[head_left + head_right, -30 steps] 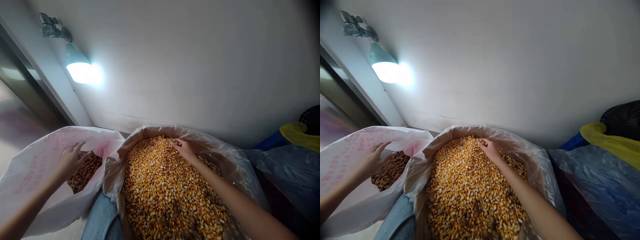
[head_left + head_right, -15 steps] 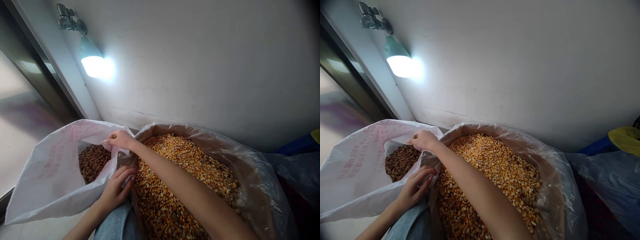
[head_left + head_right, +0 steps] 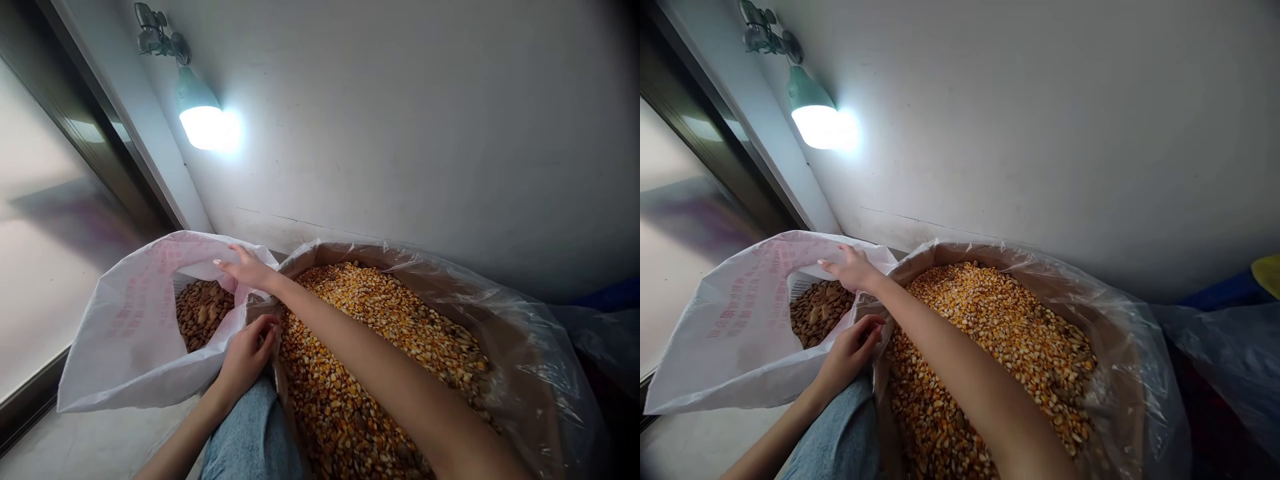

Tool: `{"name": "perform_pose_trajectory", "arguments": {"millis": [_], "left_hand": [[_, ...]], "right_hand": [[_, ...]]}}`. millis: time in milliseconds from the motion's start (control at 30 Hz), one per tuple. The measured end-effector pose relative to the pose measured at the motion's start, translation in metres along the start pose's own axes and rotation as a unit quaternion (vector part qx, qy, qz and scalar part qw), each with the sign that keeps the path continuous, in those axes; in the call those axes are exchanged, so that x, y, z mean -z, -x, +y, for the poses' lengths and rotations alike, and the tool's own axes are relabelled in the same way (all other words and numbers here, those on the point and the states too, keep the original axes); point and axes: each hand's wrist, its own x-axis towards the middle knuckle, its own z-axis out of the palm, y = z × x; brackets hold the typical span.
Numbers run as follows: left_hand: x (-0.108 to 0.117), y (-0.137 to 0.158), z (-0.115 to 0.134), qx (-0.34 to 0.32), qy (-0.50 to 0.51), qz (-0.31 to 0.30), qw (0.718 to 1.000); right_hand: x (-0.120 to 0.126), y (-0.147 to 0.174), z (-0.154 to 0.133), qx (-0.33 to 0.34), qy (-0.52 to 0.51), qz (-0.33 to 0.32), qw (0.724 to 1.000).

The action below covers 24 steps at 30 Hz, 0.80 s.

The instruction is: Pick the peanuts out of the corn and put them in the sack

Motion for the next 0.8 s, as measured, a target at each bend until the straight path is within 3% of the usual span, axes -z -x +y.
{"name": "perform_pose_trajectory", "arguments": {"millis": [100,200,267,367,467,567,667,800], "left_hand": [[0.000,0.001,-0.002,0.003,-0.001,-0.006,1.000],[-0.001,-0.001,-0.003,0.005,-0.001,-0.016,1.000],[-0.002,-0.003,-0.003,0.007,-0.001,-0.017,1.000],[-0.003,-0.003,-0.002,0.009,-0.004,-0.014,1.000],[-0.002,-0.002,-0.002,0.014,0.002,-0.016,1.000],[-0.001,0.000,-0.004,0.023,0.018,-0.016,0.999],[0.000,0.001,-0.007,0.023,0.027,-0.017,0.999],[0.000,0.001,-0.007,0.025,0.037,-0.011,0.999]], "right_hand": [[0.038,0.051,0.026,0.060,0.112,0.015,0.992],[0.070,0.133,0.053,0.072,0.243,-0.019,0.967],[0.068,0.186,0.062,0.144,0.311,-0.101,0.934],[0.029,0.240,0.066,0.334,0.310,-0.221,0.862],[-0.018,0.260,0.071,0.413,0.315,-0.212,0.828],[-0.036,0.263,0.078,0.401,0.307,-0.191,0.842],[-0.029,0.259,0.086,0.373,0.309,-0.186,0.855],[0.006,0.237,0.093,0.305,0.344,-0.206,0.864]]}}
